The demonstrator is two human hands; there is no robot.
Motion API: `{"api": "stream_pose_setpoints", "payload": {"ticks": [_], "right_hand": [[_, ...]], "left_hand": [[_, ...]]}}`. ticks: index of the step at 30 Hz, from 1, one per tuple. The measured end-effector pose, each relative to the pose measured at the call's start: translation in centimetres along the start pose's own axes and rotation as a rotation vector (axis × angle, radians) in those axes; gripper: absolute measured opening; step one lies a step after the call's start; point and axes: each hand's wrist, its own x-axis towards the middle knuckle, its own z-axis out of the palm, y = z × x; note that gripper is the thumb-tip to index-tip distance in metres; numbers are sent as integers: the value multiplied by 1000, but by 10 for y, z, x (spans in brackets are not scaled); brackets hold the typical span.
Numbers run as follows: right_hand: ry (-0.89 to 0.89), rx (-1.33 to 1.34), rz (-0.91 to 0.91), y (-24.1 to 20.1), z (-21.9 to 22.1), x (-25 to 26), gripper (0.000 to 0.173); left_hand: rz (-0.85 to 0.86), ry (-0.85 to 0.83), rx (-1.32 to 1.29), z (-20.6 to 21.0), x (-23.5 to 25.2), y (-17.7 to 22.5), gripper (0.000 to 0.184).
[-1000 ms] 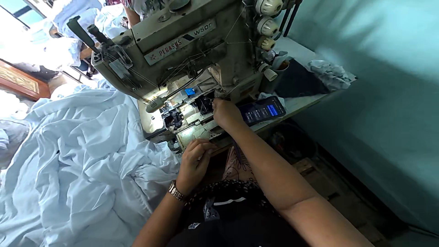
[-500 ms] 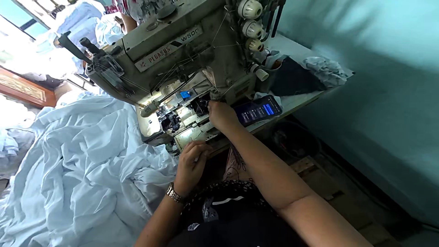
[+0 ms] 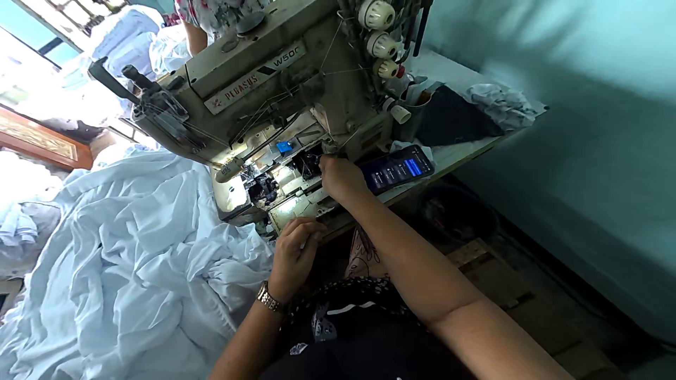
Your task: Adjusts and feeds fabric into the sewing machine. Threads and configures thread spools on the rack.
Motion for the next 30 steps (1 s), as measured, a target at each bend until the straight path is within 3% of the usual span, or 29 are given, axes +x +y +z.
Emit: {"api": "stream_pose_setpoints", "payload": {"ticks": [30], "right_hand": [[-17,46,-48,4,0,3,31]], "left_hand": [[-11,-11,21,1,1,1,21]]}}
